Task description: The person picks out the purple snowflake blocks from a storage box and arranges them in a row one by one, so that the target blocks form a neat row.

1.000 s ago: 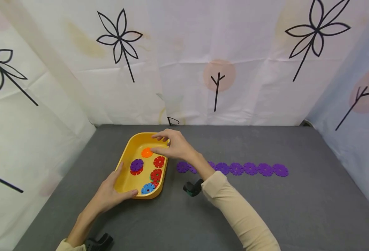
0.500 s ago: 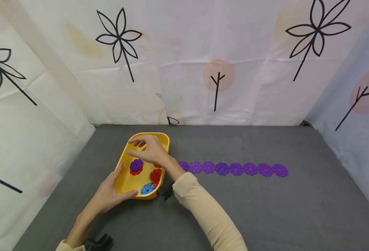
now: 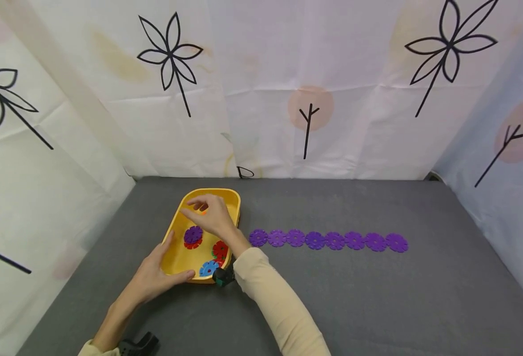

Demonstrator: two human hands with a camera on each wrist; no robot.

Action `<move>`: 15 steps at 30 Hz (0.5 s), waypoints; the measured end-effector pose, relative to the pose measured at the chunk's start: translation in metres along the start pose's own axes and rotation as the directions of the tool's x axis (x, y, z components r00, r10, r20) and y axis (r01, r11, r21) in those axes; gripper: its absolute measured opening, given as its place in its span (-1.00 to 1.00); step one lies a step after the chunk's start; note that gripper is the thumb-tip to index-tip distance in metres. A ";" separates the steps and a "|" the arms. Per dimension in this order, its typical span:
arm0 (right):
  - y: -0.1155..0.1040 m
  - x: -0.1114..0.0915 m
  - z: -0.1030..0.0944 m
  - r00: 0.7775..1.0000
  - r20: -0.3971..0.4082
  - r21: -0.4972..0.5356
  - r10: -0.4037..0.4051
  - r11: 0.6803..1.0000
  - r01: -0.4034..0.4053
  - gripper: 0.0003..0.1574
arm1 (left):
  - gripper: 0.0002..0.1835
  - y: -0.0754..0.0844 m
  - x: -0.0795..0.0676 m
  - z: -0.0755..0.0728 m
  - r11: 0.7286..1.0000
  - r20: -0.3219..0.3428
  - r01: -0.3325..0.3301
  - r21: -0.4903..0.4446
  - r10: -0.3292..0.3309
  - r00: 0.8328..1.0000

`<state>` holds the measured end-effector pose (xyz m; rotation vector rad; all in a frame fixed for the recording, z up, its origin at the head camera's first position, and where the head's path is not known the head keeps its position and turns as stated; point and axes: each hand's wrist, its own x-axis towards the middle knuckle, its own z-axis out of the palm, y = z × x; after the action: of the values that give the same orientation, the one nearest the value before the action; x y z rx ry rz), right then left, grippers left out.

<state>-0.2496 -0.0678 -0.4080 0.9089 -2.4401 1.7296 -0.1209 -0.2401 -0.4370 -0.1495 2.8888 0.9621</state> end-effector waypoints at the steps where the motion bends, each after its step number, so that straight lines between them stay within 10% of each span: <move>1: 0.003 -0.001 0.000 1.000 0.008 -0.018 -0.001 1.000 0.001 -0.62 | 0.37 0.000 0.000 0.000 1.000 0.000 -0.002 0.001 0.002 1.000; 15: 0.011 -0.004 0.001 0.930 0.349 -0.425 0.116 0.904 0.046 -0.44 | 0.36 -0.001 0.000 0.001 1.000 0.013 -0.013 0.001 0.013 1.000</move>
<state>-0.2506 -0.0646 -0.4190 1.2145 -2.9077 1.0147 -0.1210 -0.2400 -0.4381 -0.1243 2.8826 0.9594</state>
